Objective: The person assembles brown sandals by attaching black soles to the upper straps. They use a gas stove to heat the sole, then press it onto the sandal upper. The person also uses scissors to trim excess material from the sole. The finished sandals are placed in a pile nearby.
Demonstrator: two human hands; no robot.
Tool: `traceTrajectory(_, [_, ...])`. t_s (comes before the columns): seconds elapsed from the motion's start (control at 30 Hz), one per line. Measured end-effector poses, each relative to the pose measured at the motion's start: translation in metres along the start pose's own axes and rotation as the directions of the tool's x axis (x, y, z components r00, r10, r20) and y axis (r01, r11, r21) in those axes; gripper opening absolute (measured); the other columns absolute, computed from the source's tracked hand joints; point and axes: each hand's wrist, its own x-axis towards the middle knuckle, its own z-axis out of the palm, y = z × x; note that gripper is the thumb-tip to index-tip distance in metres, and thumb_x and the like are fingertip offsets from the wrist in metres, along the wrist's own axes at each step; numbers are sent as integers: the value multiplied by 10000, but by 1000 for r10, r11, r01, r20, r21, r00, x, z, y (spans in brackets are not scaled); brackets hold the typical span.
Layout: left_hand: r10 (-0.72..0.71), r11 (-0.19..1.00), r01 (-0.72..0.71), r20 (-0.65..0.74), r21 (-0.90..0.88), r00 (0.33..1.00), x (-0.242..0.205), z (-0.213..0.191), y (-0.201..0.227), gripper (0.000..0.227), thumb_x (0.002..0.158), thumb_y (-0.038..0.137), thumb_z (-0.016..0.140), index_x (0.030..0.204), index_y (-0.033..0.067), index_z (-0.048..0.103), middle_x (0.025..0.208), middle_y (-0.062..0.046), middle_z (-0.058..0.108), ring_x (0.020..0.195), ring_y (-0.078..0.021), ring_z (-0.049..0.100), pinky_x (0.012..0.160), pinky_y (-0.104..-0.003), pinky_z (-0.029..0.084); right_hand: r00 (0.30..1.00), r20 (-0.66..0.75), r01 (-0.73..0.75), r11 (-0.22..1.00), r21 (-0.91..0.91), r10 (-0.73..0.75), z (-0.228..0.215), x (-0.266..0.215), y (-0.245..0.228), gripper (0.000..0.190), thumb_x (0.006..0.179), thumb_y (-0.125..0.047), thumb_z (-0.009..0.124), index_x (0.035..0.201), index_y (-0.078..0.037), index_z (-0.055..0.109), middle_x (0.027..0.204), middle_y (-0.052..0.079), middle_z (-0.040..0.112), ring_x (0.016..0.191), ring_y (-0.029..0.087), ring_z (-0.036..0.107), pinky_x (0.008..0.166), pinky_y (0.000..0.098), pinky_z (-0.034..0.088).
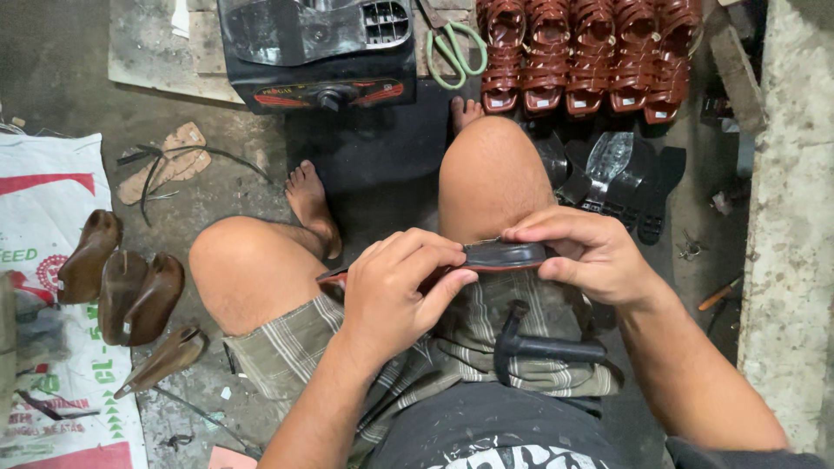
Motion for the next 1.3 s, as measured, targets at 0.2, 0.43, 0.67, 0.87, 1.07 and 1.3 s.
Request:
traceTrajectory(0.2, [65, 984, -76, -68, -161, 996, 11, -10, 14, 201, 832, 203, 858, 936, 103, 718, 992, -6, 737, 871, -200, 715, 742, -329, 539, 968, -135, 197, 975, -104, -210, 22, -8, -29, 327, 974, -152, 765, 1240, 28, 706, 1230, 189, 709, 1203, 299, 688, 1120, 456, 519])
traceTrajectory(0.43, [307, 887, -383, -289, -257, 907, 26, -36, 76, 431, 760, 292, 861, 1025, 41, 633, 1113, -142, 677, 1001, -302, 698, 876, -411, 561, 892, -94, 365, 827, -428, -442, 71, -24, -159, 338, 892, -222, 833, 1135, -9, 735, 1090, 151, 758, 1075, 300, 745, 1021, 458, 574])
traceTrajectory(0.67, [333, 899, -363, -158, -245, 930, -10, -52, 74, 467, 814, 283, 953, 1109, 44, 682, 1097, -80, 727, 1074, -232, 777, 945, -334, 656, 890, 358, 451, 652, -609, -282, 82, 14, -172, 460, 790, -252, 862, 1146, -10, 700, 1144, 118, 749, 1091, 268, 750, 1014, 434, 556])
traceTrajectory(0.87, [203, 912, -220, -85, -347, 976, -39, -54, 48, 467, 783, 239, 923, 1139, 33, 701, 1165, -102, 759, 1105, -250, 783, 966, -341, 647, 872, 425, 446, 752, -486, -243, 87, 30, -151, 417, 822, -250, 868, 1155, -52, 714, 1135, 83, 772, 1104, 229, 778, 1070, 442, 553])
traceTrajectory(1.07, [41, 919, -137, -255, -370, 966, -45, -68, 48, 404, 841, 140, 866, 1163, 56, 636, 1127, -113, 725, 1065, -262, 786, 955, -340, 643, 898, 360, 434, 646, -628, -253, 76, 50, -132, 438, 769, -243, 855, 1143, -63, 713, 1156, 62, 767, 1128, 243, 745, 1134, 495, 459])
traceTrajectory(1.3, [-40, 981, -13, -266, -194, 963, -46, -53, 60, 472, 817, 155, 896, 1192, 10, 650, 1226, -175, 733, 1117, -285, 774, 973, -347, 632, 865, 355, 501, 610, -614, -354, 87, 65, -104, 311, 829, -139, 816, 1116, -72, 717, 1113, 25, 752, 1068, 221, 721, 955, 396, 521])
